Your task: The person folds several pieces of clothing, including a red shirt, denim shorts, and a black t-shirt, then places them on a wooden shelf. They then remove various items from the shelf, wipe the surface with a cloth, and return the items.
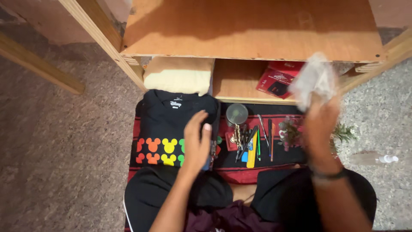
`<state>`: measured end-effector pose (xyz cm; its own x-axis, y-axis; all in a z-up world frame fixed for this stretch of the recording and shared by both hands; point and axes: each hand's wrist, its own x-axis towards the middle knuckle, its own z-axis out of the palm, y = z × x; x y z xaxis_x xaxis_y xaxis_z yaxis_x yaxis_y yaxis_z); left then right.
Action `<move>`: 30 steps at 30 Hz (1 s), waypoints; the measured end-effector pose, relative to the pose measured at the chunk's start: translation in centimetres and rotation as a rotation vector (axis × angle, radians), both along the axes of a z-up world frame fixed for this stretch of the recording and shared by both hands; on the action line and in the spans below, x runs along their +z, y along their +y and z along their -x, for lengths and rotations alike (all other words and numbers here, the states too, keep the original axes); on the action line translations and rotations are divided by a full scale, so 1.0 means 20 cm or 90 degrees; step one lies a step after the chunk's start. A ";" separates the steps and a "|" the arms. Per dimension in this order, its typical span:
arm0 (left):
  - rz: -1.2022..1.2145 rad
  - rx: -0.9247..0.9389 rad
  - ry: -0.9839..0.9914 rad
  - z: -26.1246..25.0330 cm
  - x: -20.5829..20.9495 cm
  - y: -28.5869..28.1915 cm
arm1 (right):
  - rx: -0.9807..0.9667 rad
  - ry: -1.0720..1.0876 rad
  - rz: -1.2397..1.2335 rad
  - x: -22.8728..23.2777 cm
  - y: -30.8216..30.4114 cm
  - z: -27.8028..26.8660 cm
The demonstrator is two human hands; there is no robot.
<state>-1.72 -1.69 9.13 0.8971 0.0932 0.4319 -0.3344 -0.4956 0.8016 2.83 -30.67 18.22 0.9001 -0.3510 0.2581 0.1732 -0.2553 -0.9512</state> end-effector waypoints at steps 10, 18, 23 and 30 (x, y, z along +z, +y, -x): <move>0.193 0.063 0.166 -0.14 -0.21 0.13 | -0.076 0.189 0.702 -0.10 -0.65 -1.16; 0.003 0.127 0.174 -0.18 -0.31 0.10 | 0.202 0.015 0.670 -0.19 0.52 -1.32; -0.031 0.122 0.182 -0.18 -0.35 0.10 | 0.034 -0.467 0.716 -0.08 0.85 -1.08; -0.051 0.110 0.161 -0.16 -0.40 0.13 | 0.150 0.116 0.780 -0.06 0.21 -1.26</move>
